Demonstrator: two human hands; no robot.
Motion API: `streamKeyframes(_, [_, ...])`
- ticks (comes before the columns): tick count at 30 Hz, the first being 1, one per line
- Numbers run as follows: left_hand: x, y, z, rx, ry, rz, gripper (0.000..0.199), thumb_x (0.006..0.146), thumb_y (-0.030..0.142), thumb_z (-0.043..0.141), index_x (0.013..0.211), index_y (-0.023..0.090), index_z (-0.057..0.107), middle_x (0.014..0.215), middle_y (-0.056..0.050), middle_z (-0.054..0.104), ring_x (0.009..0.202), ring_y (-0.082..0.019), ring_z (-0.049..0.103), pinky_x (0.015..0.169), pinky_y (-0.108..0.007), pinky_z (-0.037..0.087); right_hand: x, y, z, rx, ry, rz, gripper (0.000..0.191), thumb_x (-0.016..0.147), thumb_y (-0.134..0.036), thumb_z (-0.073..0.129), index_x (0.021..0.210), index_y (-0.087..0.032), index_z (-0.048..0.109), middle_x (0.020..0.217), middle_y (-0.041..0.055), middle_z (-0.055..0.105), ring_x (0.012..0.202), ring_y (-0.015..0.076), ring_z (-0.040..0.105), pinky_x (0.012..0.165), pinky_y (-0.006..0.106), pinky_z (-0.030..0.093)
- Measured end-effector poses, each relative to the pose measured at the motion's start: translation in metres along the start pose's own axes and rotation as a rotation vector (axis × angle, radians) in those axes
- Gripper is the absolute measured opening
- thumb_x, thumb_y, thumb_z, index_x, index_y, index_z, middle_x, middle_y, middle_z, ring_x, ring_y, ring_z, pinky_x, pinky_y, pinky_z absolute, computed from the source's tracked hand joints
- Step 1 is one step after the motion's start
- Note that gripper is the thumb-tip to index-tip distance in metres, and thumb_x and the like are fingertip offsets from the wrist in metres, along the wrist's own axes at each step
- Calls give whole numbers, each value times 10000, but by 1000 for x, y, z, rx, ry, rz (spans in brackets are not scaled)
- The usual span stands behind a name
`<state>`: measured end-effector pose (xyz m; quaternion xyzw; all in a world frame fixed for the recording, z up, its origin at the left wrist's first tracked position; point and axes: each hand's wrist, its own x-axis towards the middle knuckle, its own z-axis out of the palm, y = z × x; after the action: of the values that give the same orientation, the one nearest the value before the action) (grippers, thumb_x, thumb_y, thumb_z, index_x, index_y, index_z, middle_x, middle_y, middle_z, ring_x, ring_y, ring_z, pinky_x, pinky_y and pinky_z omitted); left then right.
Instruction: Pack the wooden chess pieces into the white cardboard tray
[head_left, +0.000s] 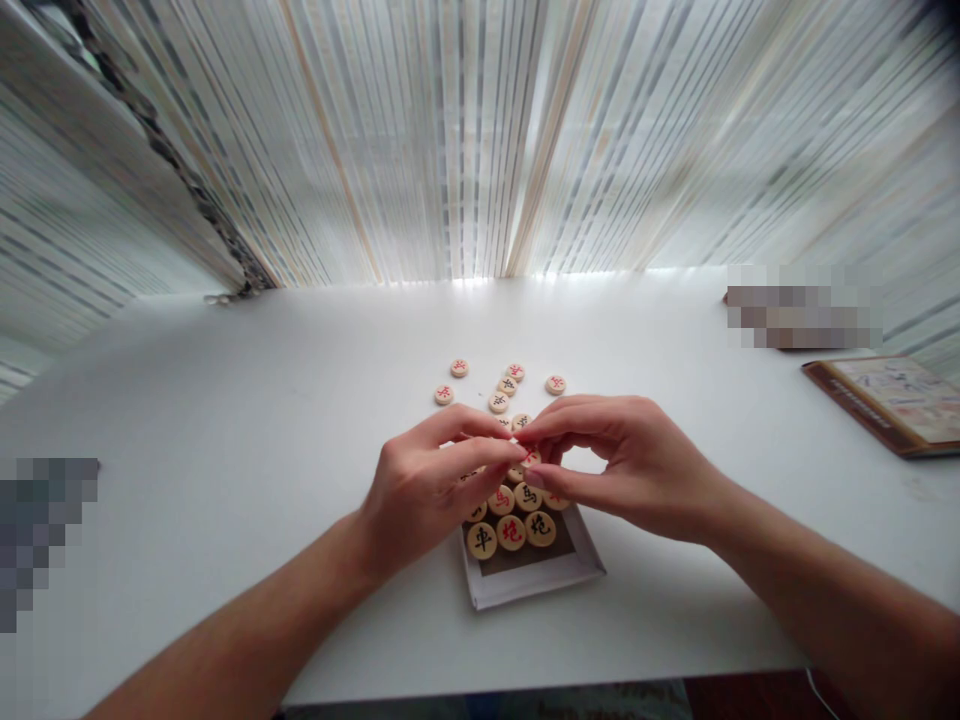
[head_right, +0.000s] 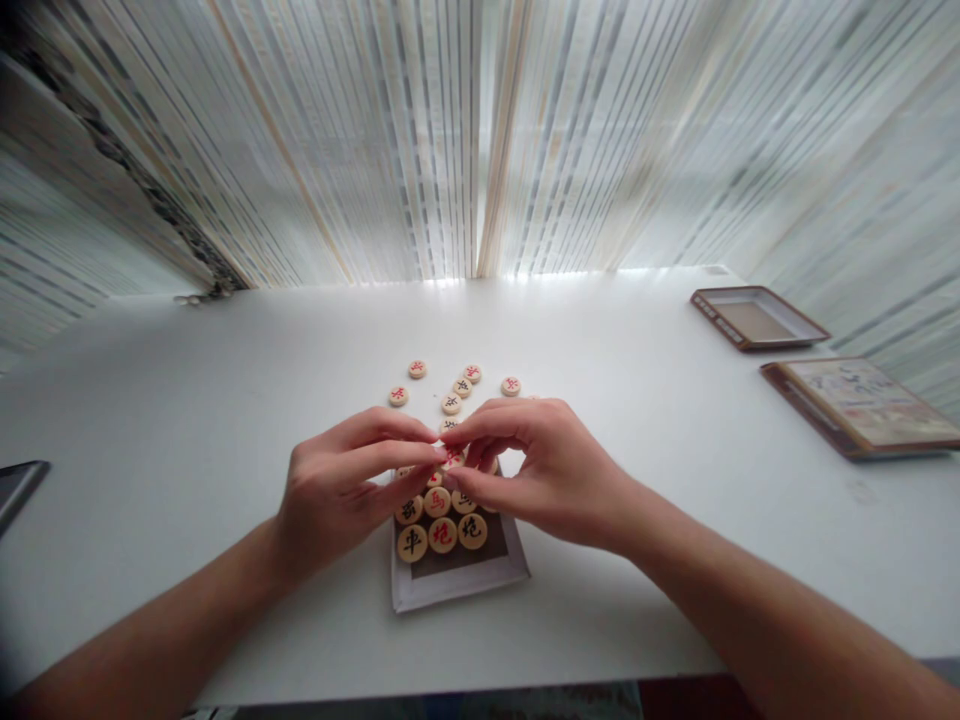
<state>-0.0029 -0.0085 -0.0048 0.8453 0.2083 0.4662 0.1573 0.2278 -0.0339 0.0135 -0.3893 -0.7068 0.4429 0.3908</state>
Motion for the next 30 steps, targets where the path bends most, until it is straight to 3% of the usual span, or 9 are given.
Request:
streamKeyframes(6, [1, -1, 2, 25, -6, 28, 118, 916, 81, 784, 1004, 158, 799, 980, -82, 785, 852, -156, 776, 791, -245, 646, 1, -2, -5, -109, -62, -25, 126, 919, -250, 810, 1006, -168, 849, 868, 64, 777, 747, 162, 695, 705, 282, 597])
streamKeyframes(17, [-1, -9, 5, -4, 11, -51, 196, 934, 31, 684, 1064, 136, 786, 1009, -85, 776, 825, -149, 731, 764, -278, 634, -18, -19, -17, -227, 29, 34, 119, 931, -263, 790, 1020, -185, 779, 913, 39, 740, 775, 159, 648, 705, 283, 569])
streamKeyframes(24, [-2, -8, 6, -24, 2, -68, 209, 937, 23, 670, 1076, 123, 790, 1000, -83, 773, 790, -129, 711, 743, -256, 618, -56, -17, -7, -462, -6, 78, 113, 901, -172, 736, 996, -214, 781, 869, 9, 731, 728, 132, 621, 653, 249, 516])
streamKeyframes(30, [-3, -8, 6, -17, -3, -84, 219, 945, 37, 654, 1089, 143, 782, 1009, -68, 780, 750, -123, 695, 743, -278, 613, -64, -12, 4, -487, -26, 104, 72, 903, -176, 714, 932, -211, 770, 865, 14, 727, 710, 129, 598, 658, 242, 491])
